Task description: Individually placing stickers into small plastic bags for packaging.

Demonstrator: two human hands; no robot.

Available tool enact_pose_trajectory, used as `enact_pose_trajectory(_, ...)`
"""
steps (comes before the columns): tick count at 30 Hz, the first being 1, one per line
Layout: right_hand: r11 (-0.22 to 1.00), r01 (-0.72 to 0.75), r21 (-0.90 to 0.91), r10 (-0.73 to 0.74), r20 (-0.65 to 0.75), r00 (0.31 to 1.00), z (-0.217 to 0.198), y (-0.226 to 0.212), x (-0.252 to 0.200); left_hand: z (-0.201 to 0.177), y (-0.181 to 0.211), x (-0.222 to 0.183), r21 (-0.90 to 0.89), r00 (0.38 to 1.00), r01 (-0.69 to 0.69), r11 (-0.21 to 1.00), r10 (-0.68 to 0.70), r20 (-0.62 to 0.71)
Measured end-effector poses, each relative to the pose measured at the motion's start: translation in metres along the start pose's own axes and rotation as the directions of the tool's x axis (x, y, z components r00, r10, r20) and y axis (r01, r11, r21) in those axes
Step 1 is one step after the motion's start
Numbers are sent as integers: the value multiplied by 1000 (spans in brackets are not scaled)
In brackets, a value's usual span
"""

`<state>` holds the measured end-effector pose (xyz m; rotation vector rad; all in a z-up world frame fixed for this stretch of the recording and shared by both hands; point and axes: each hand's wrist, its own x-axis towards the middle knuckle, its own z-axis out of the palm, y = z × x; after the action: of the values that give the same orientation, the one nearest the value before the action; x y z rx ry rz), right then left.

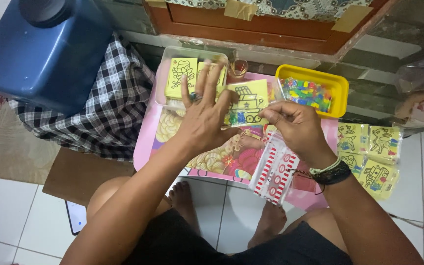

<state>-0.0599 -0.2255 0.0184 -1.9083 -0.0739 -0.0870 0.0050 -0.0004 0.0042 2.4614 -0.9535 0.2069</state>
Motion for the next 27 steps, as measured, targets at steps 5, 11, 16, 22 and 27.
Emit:
enact_pose_trajectory(5, 1000, -11, 25, 11, -19, 1000, 7, -2, -2, 28, -18, -2, -41, 995, -44, 998, 48, 85)
enact_pose_trajectory(11, 947, 155, -282, -188, -93, 978, 7, -11, 1, 45, -29, 0, 76, 999, -18, 997, 14, 52)
enact_pose_trajectory(16, 881, 295, -370, -362, -127, 923, 10, -4, 3, 29, -15, 2, 32, 995, 57, 998, -59, 84)
enact_pose_trajectory(22, 747, 384, -543, -506, -89, 858, 5, 12, 5, 24, -13, 2, 104, 999, 28, 994, -32, 28)
enact_pose_trajectory(27, 784, 228, -578, -345, -100, 933, 8, 22, 2, 26, -11, 3, 162, 997, -27, 986, 37, -61)
